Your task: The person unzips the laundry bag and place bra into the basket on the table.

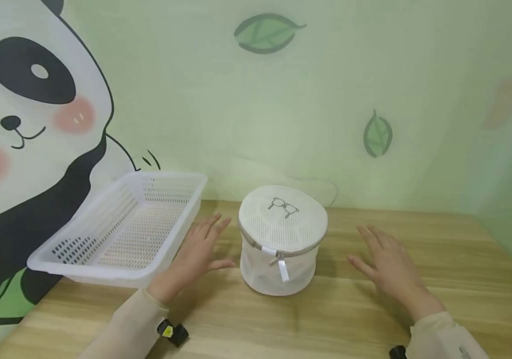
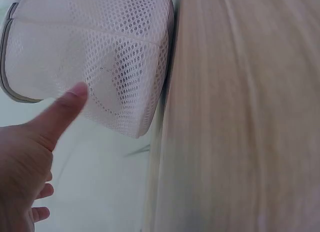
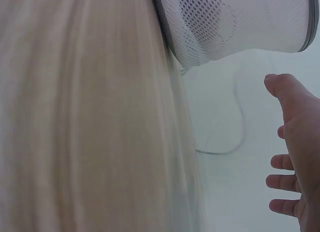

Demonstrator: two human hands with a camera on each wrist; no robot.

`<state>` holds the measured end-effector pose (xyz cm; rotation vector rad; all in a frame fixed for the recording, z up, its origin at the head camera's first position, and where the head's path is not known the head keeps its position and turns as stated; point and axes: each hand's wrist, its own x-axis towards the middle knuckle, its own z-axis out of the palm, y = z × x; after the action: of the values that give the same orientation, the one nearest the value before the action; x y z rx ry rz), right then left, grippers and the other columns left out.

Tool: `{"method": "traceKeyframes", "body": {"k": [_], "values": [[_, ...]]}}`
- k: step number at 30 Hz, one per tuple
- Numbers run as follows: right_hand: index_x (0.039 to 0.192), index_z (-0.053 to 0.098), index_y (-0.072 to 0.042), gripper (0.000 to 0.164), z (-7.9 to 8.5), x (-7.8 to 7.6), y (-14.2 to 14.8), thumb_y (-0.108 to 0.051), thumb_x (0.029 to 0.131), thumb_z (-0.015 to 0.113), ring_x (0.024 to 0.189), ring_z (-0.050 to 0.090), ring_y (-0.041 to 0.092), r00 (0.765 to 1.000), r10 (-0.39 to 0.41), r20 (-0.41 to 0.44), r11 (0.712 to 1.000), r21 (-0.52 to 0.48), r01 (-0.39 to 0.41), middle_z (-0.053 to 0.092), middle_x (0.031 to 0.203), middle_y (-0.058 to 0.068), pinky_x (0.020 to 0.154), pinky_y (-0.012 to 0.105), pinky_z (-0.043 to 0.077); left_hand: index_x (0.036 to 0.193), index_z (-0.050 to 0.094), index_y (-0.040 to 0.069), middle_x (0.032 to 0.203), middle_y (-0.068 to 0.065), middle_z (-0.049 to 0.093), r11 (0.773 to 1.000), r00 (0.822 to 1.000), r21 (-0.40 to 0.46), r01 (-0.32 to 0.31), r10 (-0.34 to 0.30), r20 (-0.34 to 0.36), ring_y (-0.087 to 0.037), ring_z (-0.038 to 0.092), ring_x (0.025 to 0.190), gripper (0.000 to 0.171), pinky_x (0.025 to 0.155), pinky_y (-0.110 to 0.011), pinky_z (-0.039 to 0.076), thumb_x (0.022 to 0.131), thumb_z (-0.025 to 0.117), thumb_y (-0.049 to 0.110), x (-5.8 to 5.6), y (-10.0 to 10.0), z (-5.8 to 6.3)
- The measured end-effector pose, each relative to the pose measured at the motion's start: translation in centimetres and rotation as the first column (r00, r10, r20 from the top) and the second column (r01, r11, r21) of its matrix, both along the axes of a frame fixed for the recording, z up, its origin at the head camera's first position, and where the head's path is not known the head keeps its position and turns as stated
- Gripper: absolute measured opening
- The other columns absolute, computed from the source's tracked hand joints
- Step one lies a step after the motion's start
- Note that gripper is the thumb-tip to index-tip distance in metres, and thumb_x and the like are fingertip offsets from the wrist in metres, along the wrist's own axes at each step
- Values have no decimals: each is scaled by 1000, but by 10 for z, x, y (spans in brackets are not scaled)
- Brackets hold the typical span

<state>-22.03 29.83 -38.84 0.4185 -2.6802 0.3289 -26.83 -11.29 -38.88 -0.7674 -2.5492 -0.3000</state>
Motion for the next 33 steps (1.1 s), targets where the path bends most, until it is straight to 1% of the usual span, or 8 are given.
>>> {"method": "traceKeyframes", "body": {"k": [5,12,15,19,23,26,29,33], "values": [[146,34,-3,74,5,1,-1,-44,90,62,123,41,52,1000,-7,-10,1000,-13,7,40,141,30,96,69,35,146,38,12,148,-19,40,996,1000,88,8,-7,-9,-39,42,134,98,113,-55,31,66,80,52,3,3,5],[143,38,-3,68,15,7,-5,-38,90,63,122,42,50,999,-4,-45,996,-86,0,44,138,29,95,68,37,141,45,11,140,-20,49,984,993,168,65,-47,-105,-37,48,128,91,108,-56,37,66,82,47,5,6,8],[139,43,-2,62,19,10,-8,-34,90,64,119,45,49,997,-10,-82,993,-122,0,49,133,29,93,67,38,139,46,10,138,-19,50,978,989,192,86,-61,-135,-36,49,127,88,107,-55,38,66,82,45,6,7,9],[130,51,0,53,23,13,-12,-27,88,67,111,53,43,985,-19,-171,989,-150,-6,57,124,26,87,62,45,136,49,9,134,-16,53,963,980,239,126,-83,-183,-33,51,124,83,107,-53,39,67,83,40,8,8,11],[125,56,-1,46,26,15,-17,-21,85,69,91,61,33,967,-22,-255,987,-157,-19,63,113,20,70,49,53,131,52,8,129,-15,56,946,957,269,182,-107,-271,-31,54,119,78,103,-51,43,66,84,38,10,10,13],[121,58,-2,43,29,17,-21,-17,83,71,78,62,26,951,-17,-308,987,-159,-34,66,107,15,60,36,52,127,55,7,126,-15,58,932,930,278,234,-131,-343,-31,55,116,75,99,-50,45,65,85,36,12,11,16],[118,60,-3,40,32,19,-25,-16,81,71,72,60,20,933,-7,-359,986,-156,-52,68,102,12,57,28,49,124,57,7,123,-14,60,920,904,278,278,-153,-399,-29,56,113,72,96,-49,46,63,85,34,14,13,19],[114,62,-4,39,36,21,-29,-15,79,72,71,58,15,912,8,-410,983,-163,-82,69,100,10,56,21,48,122,57,9,121,-13,60,909,883,271,317,-179,-433,-27,57,111,67,95,-48,46,65,84,33,17,16,24]]}}
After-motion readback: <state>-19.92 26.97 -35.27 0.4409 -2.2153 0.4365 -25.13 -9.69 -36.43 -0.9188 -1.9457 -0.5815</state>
